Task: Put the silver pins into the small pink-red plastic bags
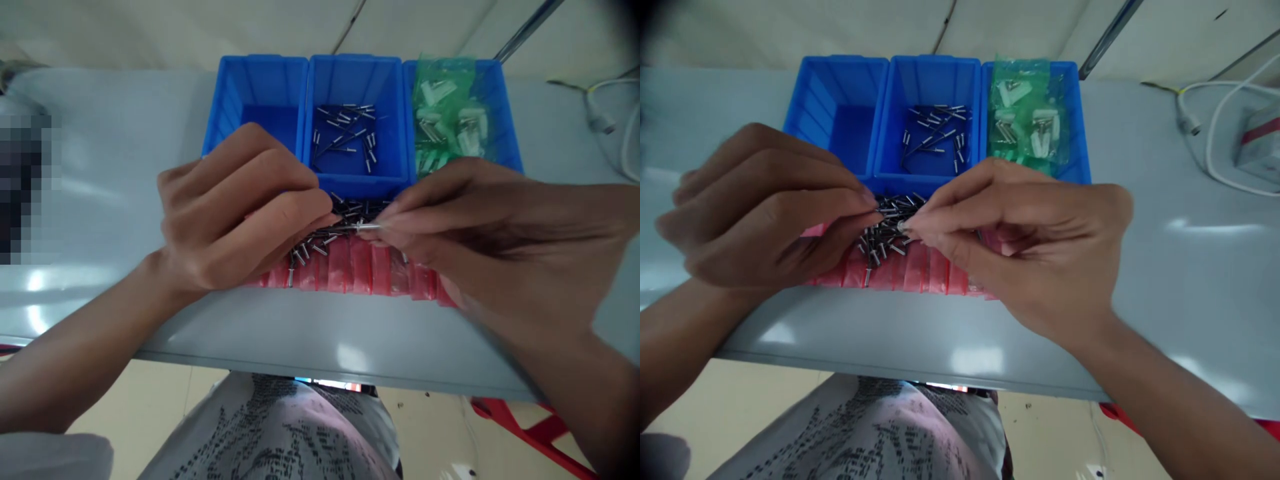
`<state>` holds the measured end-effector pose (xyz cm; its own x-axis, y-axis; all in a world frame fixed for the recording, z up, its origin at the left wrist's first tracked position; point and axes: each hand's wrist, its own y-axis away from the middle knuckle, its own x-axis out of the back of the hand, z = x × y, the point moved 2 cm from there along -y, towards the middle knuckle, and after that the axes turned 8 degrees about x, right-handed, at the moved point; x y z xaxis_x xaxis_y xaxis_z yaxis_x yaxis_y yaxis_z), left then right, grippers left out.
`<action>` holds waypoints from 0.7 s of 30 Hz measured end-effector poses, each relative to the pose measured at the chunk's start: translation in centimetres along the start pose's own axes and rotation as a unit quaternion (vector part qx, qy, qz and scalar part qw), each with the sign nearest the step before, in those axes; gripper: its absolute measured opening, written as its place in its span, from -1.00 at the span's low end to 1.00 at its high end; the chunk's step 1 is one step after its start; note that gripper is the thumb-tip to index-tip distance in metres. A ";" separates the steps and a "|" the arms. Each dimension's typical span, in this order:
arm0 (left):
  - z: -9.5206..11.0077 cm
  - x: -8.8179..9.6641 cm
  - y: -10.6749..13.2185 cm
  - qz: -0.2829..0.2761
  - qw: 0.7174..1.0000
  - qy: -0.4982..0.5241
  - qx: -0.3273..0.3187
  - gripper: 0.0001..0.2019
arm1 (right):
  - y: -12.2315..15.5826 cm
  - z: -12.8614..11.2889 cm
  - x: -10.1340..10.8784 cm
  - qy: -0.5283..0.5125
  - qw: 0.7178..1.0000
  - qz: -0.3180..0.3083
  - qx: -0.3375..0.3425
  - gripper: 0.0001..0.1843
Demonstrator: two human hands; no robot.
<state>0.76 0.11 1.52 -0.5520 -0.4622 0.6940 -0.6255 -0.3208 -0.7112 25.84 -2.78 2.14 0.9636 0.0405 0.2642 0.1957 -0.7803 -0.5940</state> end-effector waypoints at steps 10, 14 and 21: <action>0.5 -0.2 -0.2 0.005 1.000 0.029 -0.003 -0.70 | 0.0 1.9 -0.2 -0.192 0.980 0.026 -0.050 -0.62; 0.4 0.2 -0.1 -0.023 0.999 0.025 0.013 -0.74 | -0.1 1.9 -0.3 -0.176 0.984 0.004 -0.030 -0.56; 0.1 0.0 0.0 -0.014 1.000 -0.003 -0.003 -0.82 | 0.0 1.1 -0.5 -0.104 0.994 0.019 -0.029 -0.62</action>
<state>0.81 0.07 1.54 -0.5309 -0.4570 0.7137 -0.6441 -0.3297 -0.6902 25.54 -2.15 1.16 0.9880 0.1338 0.0769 0.1540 -0.8183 -0.5537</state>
